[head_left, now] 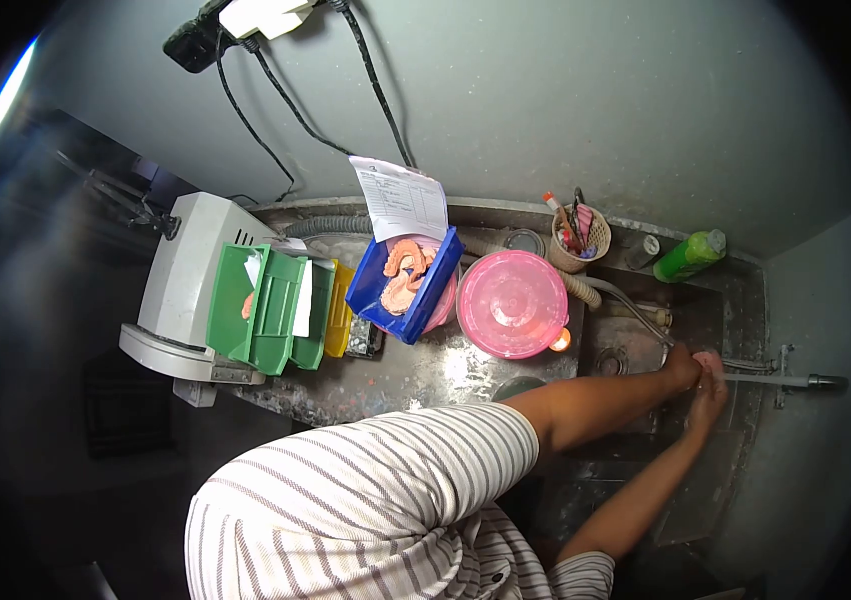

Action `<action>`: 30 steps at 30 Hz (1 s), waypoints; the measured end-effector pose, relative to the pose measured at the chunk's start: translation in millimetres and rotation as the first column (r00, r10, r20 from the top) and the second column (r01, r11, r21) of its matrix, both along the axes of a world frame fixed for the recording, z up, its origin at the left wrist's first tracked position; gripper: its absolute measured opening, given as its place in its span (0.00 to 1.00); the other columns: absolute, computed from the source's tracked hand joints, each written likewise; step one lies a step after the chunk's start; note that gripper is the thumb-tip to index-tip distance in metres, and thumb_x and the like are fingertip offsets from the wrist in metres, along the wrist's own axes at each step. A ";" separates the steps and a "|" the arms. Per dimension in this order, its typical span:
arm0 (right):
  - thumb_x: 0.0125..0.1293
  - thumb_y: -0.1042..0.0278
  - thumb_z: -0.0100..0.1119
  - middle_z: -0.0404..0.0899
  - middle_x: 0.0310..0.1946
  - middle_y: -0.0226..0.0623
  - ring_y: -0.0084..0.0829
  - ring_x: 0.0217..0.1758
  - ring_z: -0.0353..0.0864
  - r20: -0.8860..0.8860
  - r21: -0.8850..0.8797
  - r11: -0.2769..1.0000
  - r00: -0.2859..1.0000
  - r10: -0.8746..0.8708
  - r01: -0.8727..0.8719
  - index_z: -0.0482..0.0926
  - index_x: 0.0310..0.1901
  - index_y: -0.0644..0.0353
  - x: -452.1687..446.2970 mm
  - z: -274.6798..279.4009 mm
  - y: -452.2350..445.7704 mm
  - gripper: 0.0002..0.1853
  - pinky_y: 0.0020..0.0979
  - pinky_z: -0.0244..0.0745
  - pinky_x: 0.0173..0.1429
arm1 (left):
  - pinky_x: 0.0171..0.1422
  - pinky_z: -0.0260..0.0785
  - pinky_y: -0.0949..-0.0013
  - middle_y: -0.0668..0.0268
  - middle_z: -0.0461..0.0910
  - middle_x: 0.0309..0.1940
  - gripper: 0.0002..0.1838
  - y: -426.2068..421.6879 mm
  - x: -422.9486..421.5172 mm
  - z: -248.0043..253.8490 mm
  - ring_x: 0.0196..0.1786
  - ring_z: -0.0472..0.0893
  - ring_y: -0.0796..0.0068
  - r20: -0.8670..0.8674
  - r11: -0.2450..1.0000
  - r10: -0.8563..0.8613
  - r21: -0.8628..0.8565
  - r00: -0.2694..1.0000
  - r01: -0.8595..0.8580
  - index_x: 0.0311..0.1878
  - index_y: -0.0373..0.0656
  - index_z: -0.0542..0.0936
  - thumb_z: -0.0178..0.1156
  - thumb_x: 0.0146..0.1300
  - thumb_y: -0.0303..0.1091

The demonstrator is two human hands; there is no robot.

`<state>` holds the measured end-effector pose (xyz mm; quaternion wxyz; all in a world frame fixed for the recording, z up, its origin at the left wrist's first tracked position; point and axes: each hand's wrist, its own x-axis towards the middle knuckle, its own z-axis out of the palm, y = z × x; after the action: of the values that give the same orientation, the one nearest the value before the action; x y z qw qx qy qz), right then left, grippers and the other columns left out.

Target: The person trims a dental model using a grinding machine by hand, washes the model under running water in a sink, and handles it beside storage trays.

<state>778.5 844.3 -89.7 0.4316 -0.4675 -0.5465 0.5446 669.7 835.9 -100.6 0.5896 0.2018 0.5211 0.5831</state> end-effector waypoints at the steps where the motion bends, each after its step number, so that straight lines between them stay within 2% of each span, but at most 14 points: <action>1: 0.76 0.68 0.59 0.84 0.52 0.41 0.28 0.56 0.81 0.002 -0.001 1.000 1.000 -0.004 0.004 0.75 0.63 0.70 4.8 -1.6 0.4 0.20 0.29 0.73 0.61 | 0.44 0.77 0.61 0.45 0.86 0.37 0.16 -0.3 1.7 -0.1 0.42 0.88 0.59 0.002 1.000 -0.004 -0.001 1.000 0.004 0.45 0.28 0.83 0.64 0.61 0.32; 3: 0.73 0.69 0.61 0.84 0.50 0.40 0.26 0.48 0.83 0.062 -0.003 0.987 0.985 -0.160 0.160 0.78 0.59 0.70 14.9 -5.3 3.1 0.17 0.27 0.78 0.54 | 0.39 0.77 0.62 0.52 0.86 0.27 0.11 -1.5 2.3 5.5 0.32 0.88 0.61 -0.229 0.992 -0.120 0.020 0.966 0.128 0.42 0.30 0.84 0.61 0.61 0.27; 4: 0.73 0.69 0.61 0.84 0.50 0.40 0.26 0.48 0.83 0.064 -0.004 0.987 0.985 -0.162 0.163 0.78 0.59 0.70 26.8 -16.8 10.4 0.17 0.27 0.78 0.54 | 0.39 0.77 0.62 0.52 0.86 0.27 0.11 -7.2 -0.3 17.3 0.32 0.88 0.61 -0.228 0.991 -0.123 0.019 0.966 0.131 0.42 0.30 0.84 0.61 0.61 0.27; 6: 0.70 0.68 0.66 0.86 0.41 0.36 0.24 0.38 0.83 0.311 0.072 0.901 0.849 -0.428 0.428 0.83 0.51 0.69 46.1 -36.2 22.1 0.14 0.25 0.79 0.43 | 0.27 0.77 0.59 0.54 0.84 0.20 0.13 -16.6 -3.9 36.9 0.20 0.84 0.61 -0.263 0.999 -0.030 0.016 0.964 0.035 0.24 0.35 0.85 0.60 0.65 0.29; 7: 0.70 0.68 0.66 0.86 0.41 0.36 0.24 0.38 0.83 0.313 0.071 0.899 0.846 -0.432 0.433 0.83 0.51 0.69 37.1 -21.2 16.2 0.14 0.25 0.79 0.43 | 0.27 0.77 0.59 0.54 0.84 0.20 0.13 -15.8 -3.7 32.7 0.20 0.84 0.61 -0.262 0.999 -0.036 0.014 0.964 0.041 0.24 0.35 0.85 0.60 0.65 0.29; 10: 0.69 0.63 0.68 0.86 0.33 0.36 0.22 0.35 0.82 0.365 0.043 0.951 0.882 -0.299 0.305 0.85 0.44 0.68 -12.9 27.6 -7.3 0.13 0.26 0.78 0.39 | 0.20 0.74 0.61 0.55 0.82 0.19 0.16 -13.6 -7.9 26.5 0.14 0.81 0.64 0.037 0.996 -0.027 -0.080 0.999 0.030 0.27 0.37 0.84 0.55 0.69 0.33; 11: 0.71 0.61 0.66 0.87 0.36 0.38 0.27 0.39 0.84 0.469 0.296 0.945 0.842 -0.267 0.135 0.85 0.46 0.67 -2.7 2.5 3.7 0.15 0.30 0.80 0.45 | 0.18 0.74 0.63 0.55 0.82 0.19 0.17 -16.8 -17.9 32.3 0.14 0.81 0.63 0.085 0.991 -0.007 -0.130 0.996 0.018 0.28 0.37 0.83 0.53 0.71 0.35; 12: 0.72 0.59 0.64 0.88 0.42 0.39 0.28 0.46 0.84 0.414 0.333 0.940 0.885 -0.215 0.073 0.84 0.50 0.66 -8.7 -3.8 4.4 0.17 0.32 0.78 0.53 | 0.19 0.70 0.62 0.58 0.81 0.21 0.18 -13.6 -23.1 27.7 0.17 0.80 0.69 0.077 0.975 0.009 -0.223 0.997 0.009 0.36 0.34 0.82 0.53 0.75 0.39; 14: 0.75 0.62 0.61 0.86 0.50 0.38 0.28 0.54 0.82 0.443 0.287 0.956 0.894 -0.075 -0.062 0.82 0.56 0.64 -32.9 23.5 -7.6 0.16 0.30 0.75 0.59 | 0.20 0.69 0.65 0.61 0.80 0.24 0.15 -18.4 -31.3 25.0 0.21 0.79 0.72 0.231 0.985 0.100 -0.163 0.968 -0.063 0.40 0.35 0.80 0.47 0.78 0.33; 16: 0.75 0.64 0.60 0.86 0.49 0.36 0.27 0.53 0.82 0.196 0.172 0.984 0.981 0.004 -0.039 0.81 0.59 0.64 -46.9 36.6 -19.3 0.16 0.27 0.76 0.56 | 0.23 0.70 0.67 0.62 0.81 0.27 0.11 -10.2 -32.1 -7.5 0.23 0.80 0.71 0.134 0.993 0.038 -0.120 0.990 -0.022 0.43 0.34 0.80 0.49 0.76 0.29; 20: 0.75 0.68 0.59 0.86 0.46 0.36 0.23 0.48 0.82 0.098 -0.033 0.999 0.995 0.011 -0.007 0.80 0.61 0.64 -24.2 17.8 -15.1 0.17 0.25 0.76 0.51 | 0.26 0.74 0.68 0.61 0.83 0.31 0.09 -17.3 -29.5 3.3 0.26 0.82 0.72 0.248 0.999 -0.041 0.041 0.968 0.032 0.45 0.33 0.81 0.50 0.73 0.23; 26: 0.68 0.77 0.66 0.85 0.42 0.41 0.28 0.41 0.86 -0.063 -0.052 0.919 0.917 -0.393 0.390 0.79 0.54 0.73 15.7 19.4 -22.9 0.15 0.27 0.81 0.40 | 0.31 0.79 0.69 0.58 0.85 0.33 0.08 -21.1 -7.2 30.1 0.30 0.85 0.72 0.252 0.973 -0.204 0.161 0.946 0.167 0.46 0.30 0.81 0.56 0.66 0.16; 29: 0.63 0.78 0.70 0.86 0.37 0.43 0.27 0.36 0.85 -0.078 0.085 0.834 0.838 -0.539 0.545 0.81 0.43 0.73 8.3 25.1 -26.1 0.10 0.28 0.82 0.39 | 0.30 0.79 0.69 0.59 0.85 0.30 0.08 -19.4 -7.7 41.0 0.28 0.85 0.71 0.173 0.946 -0.302 0.179 0.937 0.271 0.45 0.30 0.82 0.59 0.63 0.18; 30: 0.63 0.78 0.70 0.86 0.37 0.43 0.27 0.36 0.85 -0.074 0.085 0.830 0.834 -0.546 0.551 0.81 0.43 0.73 6.7 18.5 -20.9 0.10 0.28 0.82 0.39 | 0.29 0.78 0.69 0.59 0.84 0.28 0.08 -17.2 -7.7 40.3 0.26 0.84 0.71 -0.040 0.954 -0.271 0.120 0.962 0.274 0.44 0.30 0.83 0.59 0.64 0.20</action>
<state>785.2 823.3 -71.2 0.6056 -0.5690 -0.4066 0.3797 662.0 818.7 -60.3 0.6446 0.3147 0.4579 0.5252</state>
